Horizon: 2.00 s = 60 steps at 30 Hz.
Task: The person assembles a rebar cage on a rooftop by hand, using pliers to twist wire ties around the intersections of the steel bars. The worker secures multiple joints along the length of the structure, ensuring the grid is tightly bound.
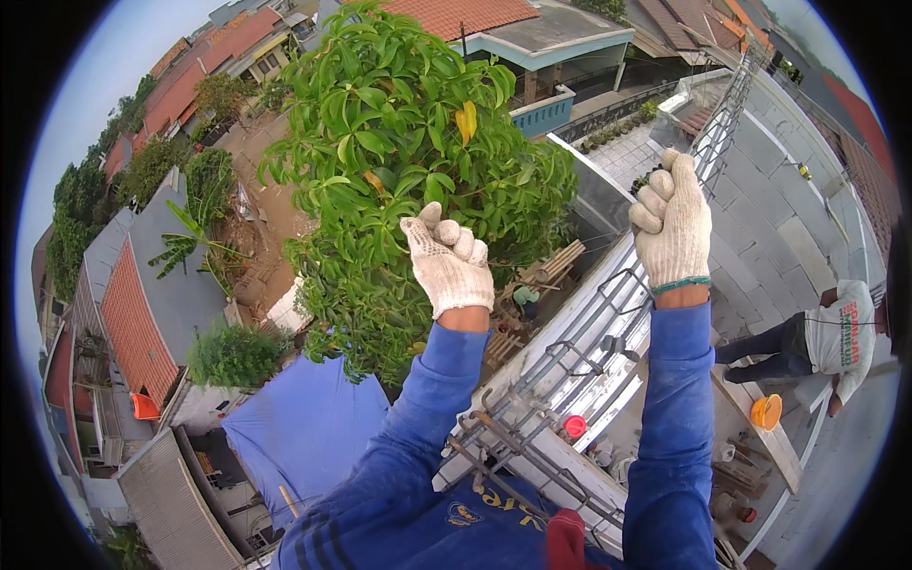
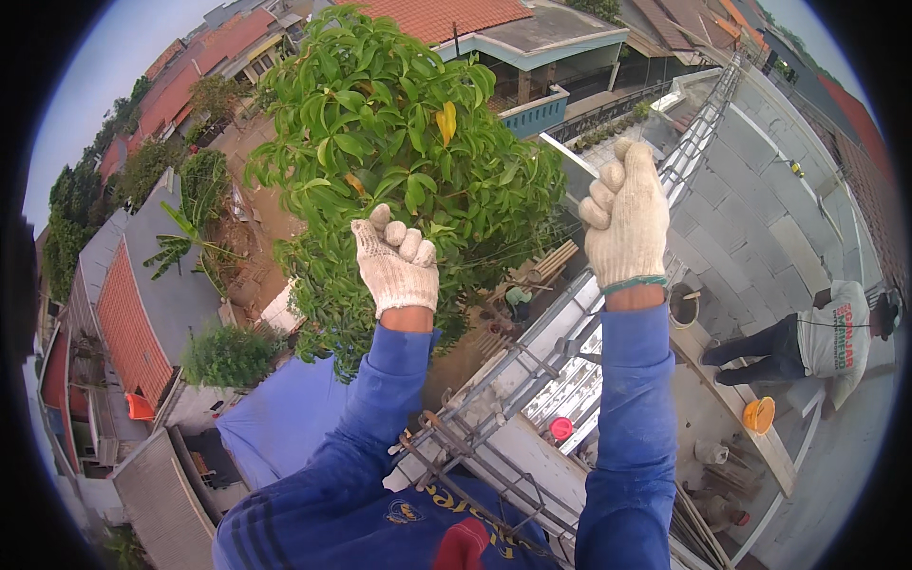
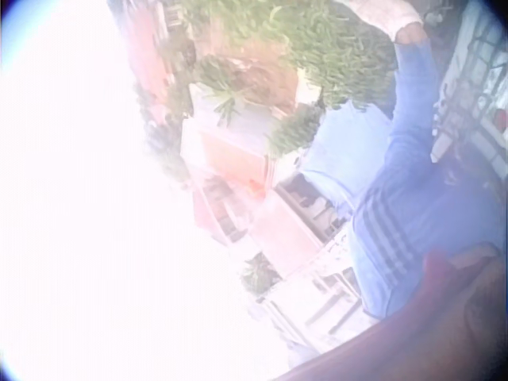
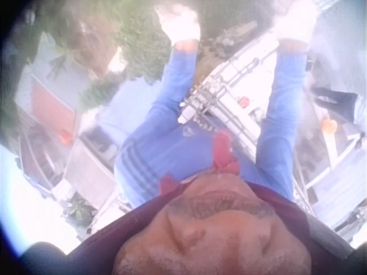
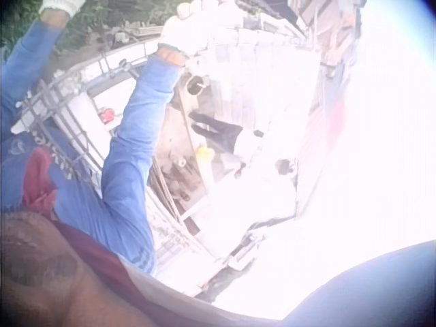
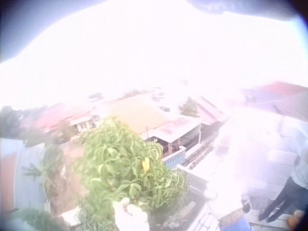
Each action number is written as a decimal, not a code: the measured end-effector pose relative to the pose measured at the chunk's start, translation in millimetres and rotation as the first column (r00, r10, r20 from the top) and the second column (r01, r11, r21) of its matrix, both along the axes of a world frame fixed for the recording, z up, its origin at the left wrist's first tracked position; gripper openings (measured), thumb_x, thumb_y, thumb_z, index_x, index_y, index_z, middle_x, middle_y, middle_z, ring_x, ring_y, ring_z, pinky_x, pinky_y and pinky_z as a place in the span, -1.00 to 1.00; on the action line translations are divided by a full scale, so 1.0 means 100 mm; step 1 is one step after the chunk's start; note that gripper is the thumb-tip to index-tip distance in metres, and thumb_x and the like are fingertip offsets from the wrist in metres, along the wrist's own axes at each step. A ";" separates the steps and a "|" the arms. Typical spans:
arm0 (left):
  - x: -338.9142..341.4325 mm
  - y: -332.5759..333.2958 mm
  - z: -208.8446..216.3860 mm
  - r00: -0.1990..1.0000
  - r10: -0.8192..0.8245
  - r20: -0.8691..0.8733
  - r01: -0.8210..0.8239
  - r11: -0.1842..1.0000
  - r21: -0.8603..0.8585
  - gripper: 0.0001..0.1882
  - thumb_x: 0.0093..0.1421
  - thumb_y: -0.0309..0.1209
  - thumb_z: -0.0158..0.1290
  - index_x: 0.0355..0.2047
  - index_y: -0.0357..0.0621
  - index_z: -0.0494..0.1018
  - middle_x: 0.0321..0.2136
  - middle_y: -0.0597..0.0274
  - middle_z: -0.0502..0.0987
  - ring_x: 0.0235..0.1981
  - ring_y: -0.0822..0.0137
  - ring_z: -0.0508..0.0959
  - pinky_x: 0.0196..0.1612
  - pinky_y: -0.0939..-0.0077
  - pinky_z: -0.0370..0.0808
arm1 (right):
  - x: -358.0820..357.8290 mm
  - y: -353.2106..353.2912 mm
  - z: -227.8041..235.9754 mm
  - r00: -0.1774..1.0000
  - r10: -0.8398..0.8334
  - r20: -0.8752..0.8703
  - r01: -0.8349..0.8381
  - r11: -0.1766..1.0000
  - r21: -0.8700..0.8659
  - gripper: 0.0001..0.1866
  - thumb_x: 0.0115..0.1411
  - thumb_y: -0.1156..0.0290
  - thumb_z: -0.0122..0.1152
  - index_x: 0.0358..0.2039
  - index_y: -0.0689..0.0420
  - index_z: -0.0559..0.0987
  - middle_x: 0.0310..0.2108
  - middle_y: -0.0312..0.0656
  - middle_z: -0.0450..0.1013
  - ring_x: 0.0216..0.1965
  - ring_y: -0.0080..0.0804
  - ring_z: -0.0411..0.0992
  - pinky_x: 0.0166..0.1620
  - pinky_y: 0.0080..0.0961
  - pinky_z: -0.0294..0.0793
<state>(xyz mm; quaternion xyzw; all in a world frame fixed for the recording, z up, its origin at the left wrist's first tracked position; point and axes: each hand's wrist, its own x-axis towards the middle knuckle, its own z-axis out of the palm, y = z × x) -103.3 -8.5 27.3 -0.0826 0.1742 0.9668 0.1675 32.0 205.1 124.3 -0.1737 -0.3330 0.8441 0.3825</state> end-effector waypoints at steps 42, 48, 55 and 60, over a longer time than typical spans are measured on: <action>0.13 -0.25 0.79 0.952 -0.133 -0.277 0.036 0.943 -0.330 -0.64 0.60 -0.17 0.01 0.16 -0.18 0.52 -0.25 0.02 0.73 -0.71 0.56 0.28 -0.66 0.56 0.17 | -0.01 -1.31 0.23 0.760 -0.649 -0.032 -0.146 -0.219 0.965 -0.72 0.36 0.36 0.39 0.07 -0.08 0.66 -0.60 -0.22 0.58 -0.60 -0.21 0.61 -0.48 -0.34 0.56; 0.16 -0.30 0.75 0.883 -0.150 -0.444 -0.040 0.920 -0.389 -0.55 0.63 -0.15 -0.03 0.28 -0.25 0.45 0.00 -0.17 0.71 -0.72 0.59 0.29 -0.68 0.62 0.20 | -0.10 -1.48 -0.06 0.810 -0.579 0.094 -0.233 -0.170 0.957 -0.74 0.39 0.32 0.34 0.07 -0.05 0.65 -0.58 -0.17 0.60 -0.59 -0.15 0.62 -0.47 -0.28 0.59; 0.16 -0.26 0.72 0.880 -0.126 -0.457 -0.034 0.945 -0.325 -0.65 0.62 -0.20 0.00 0.18 -0.19 0.51 -0.22 0.12 0.71 -0.69 0.63 0.32 -0.67 0.64 0.16 | -0.08 -1.44 -0.12 0.773 -0.572 0.273 -0.426 -0.151 0.892 -0.74 0.42 0.30 0.30 0.09 -0.05 0.63 -0.55 -0.11 0.61 -0.56 -0.04 0.61 -0.44 -0.17 0.60; 0.25 -0.21 0.79 0.881 -0.088 -0.465 -0.135 0.895 -0.425 -0.71 0.60 -0.21 0.04 0.06 -0.16 0.55 -0.36 0.28 0.66 -0.66 0.66 0.34 -0.65 0.67 0.18 | -0.08 -1.47 0.03 0.831 -0.404 0.382 -0.371 0.109 0.922 -0.71 0.38 0.30 0.36 0.08 0.02 0.63 -0.46 -0.07 0.64 -0.46 -0.03 0.65 -0.37 -0.19 0.59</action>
